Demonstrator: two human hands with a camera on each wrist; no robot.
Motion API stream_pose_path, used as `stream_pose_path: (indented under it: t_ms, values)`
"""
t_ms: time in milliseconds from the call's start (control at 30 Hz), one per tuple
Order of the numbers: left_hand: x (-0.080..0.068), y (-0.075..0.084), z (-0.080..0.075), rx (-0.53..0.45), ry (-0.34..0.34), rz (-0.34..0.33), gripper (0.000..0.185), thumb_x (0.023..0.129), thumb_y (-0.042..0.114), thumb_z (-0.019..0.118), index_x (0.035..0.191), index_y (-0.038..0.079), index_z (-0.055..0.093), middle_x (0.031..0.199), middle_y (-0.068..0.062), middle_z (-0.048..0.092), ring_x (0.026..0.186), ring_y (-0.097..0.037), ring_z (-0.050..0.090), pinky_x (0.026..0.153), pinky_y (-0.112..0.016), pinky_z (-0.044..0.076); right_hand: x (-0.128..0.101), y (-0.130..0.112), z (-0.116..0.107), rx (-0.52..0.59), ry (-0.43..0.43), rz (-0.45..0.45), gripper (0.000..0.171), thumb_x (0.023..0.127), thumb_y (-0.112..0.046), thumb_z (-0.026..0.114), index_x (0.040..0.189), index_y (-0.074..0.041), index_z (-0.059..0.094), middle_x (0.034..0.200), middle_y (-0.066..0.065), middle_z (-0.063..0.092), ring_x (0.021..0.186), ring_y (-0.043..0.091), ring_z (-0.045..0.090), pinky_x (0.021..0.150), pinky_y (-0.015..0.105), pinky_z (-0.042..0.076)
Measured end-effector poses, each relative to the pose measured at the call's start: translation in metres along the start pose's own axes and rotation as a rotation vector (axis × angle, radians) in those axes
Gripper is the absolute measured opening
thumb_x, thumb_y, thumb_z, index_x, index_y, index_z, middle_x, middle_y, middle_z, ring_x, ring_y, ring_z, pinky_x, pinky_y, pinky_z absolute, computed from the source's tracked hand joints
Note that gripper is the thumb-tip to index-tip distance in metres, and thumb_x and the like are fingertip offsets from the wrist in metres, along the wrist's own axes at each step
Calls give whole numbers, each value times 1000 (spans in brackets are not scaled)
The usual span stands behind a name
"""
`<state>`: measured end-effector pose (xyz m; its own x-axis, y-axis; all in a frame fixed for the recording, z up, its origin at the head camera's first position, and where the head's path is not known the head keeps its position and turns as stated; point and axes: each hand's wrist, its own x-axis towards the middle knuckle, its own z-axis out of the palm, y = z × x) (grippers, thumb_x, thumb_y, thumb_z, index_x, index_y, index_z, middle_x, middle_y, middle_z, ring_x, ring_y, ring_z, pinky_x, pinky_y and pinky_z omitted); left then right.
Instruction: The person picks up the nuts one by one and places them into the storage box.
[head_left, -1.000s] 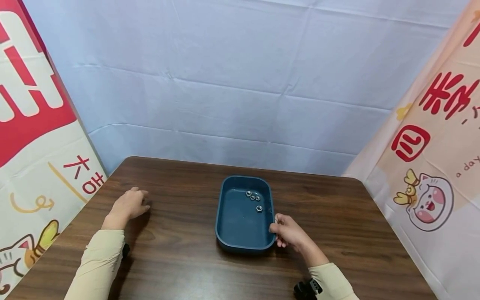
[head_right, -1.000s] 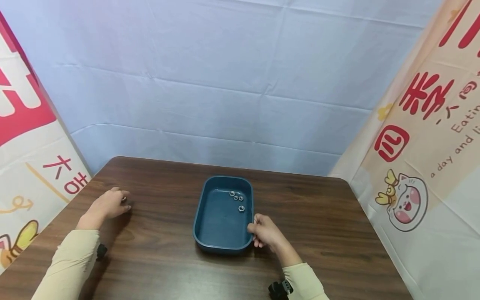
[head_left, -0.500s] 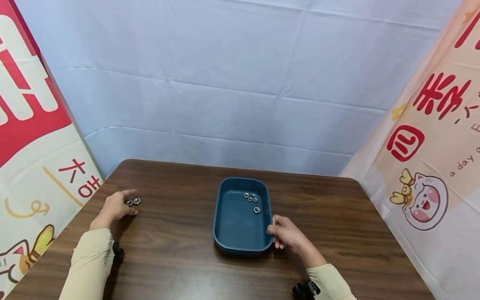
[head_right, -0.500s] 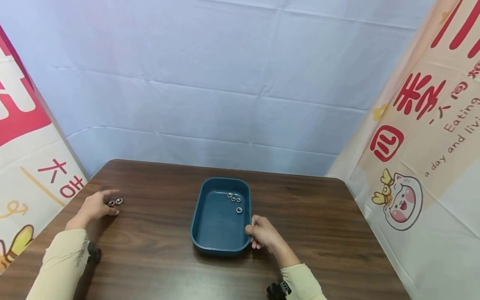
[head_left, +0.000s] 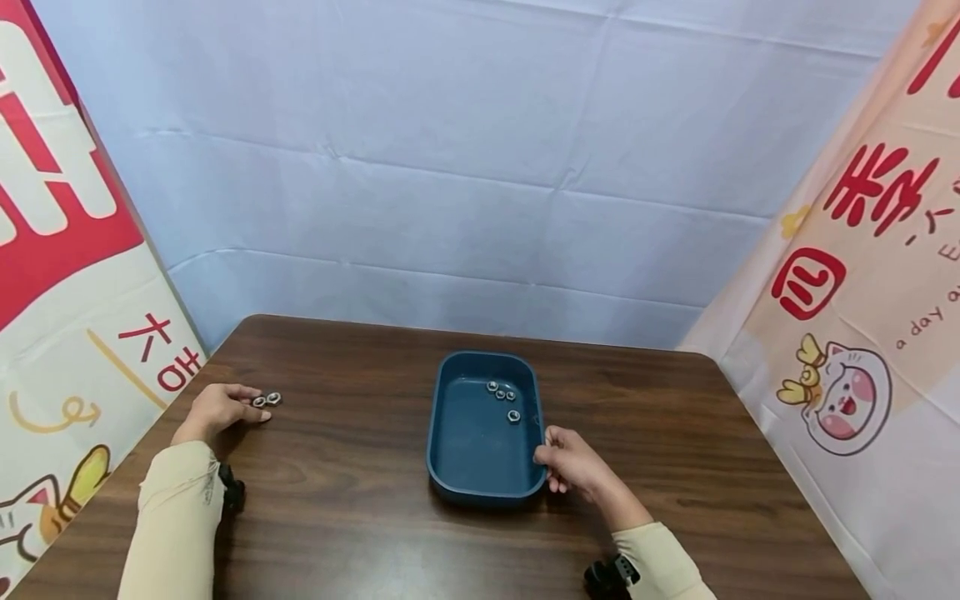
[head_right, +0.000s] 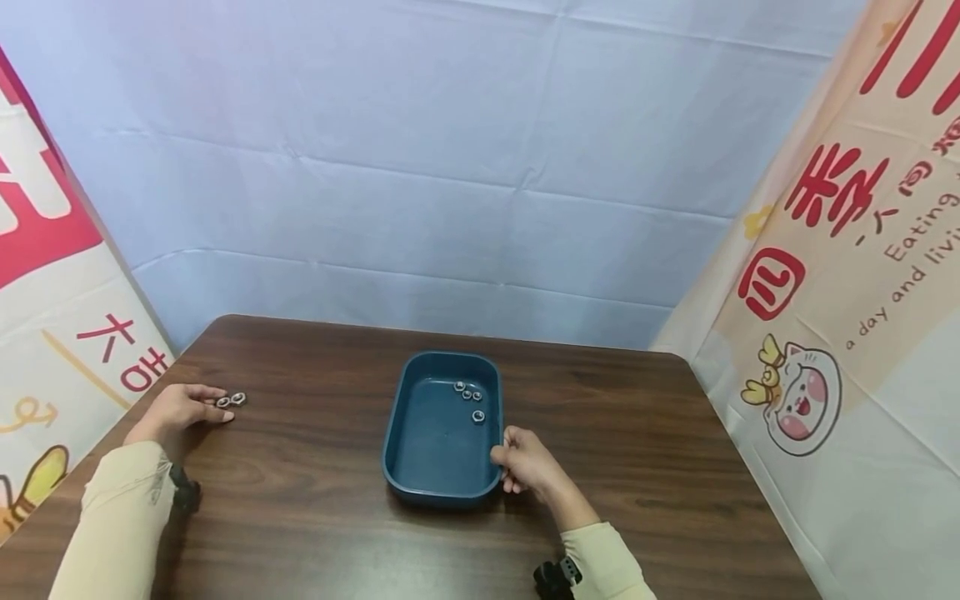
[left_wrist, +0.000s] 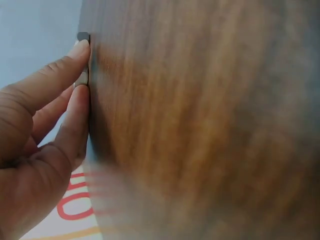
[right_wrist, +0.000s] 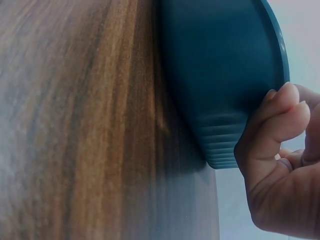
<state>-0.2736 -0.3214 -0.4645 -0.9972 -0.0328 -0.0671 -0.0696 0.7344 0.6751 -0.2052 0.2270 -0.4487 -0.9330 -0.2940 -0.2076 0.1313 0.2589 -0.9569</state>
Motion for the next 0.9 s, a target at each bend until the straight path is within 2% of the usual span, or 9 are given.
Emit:
stream_pose_path:
  t_ms: [233,433,533,600,700,800,900]
  values:
    - [7,5,2,67,44,-36,41,68,32,83,90,-1,73,104,-27,60,97,-46,46,85,-57,34,0,1,-2,1,7,3,11,79,1,49,75,-5,40,52,4,47,39,9,46,36,20,37]
    - [7,4,2,70,38,-17,35,70,31,81,86,0,74,95,-21,64,92,-41,50,82,-54,36,-1,1,-1,-7,9,1,11,79,0,49,75,-5,39,52,4,47,39,10,46,36,20,37]
    - [6,2,1,60,36,-16,34,70,30,82,86,1,74,92,-18,65,89,-36,52,77,-47,40,-2,0,-1,-13,14,1,12,79,0,49,75,-4,39,52,4,46,39,10,45,36,20,37]
    - [5,1,0,-23,19,-40,33,72,25,81,89,-2,73,88,-15,66,85,-30,55,74,-39,44,-2,0,-1,-12,11,8,12,79,1,49,75,-5,40,52,4,47,39,10,46,36,20,38]
    - [2,0,-1,-256,-33,-94,32,77,10,75,100,-10,66,82,-11,67,76,-20,62,68,-31,50,-2,0,0,-7,5,18,13,79,1,50,75,-6,40,51,4,47,39,10,46,36,20,39]
    - [-1,0,-2,-449,-67,-136,34,78,-3,69,108,-17,59,76,-11,68,70,-17,66,64,-32,54,-2,0,0,-6,2,18,13,78,1,50,75,-5,40,52,4,47,40,10,46,36,20,39]
    - [-2,1,-3,-437,-50,-114,36,78,0,71,109,-15,60,78,-7,68,68,-12,65,63,-30,54,-1,0,0,-11,5,11,13,79,1,50,75,-5,40,52,4,47,40,10,47,36,20,39]
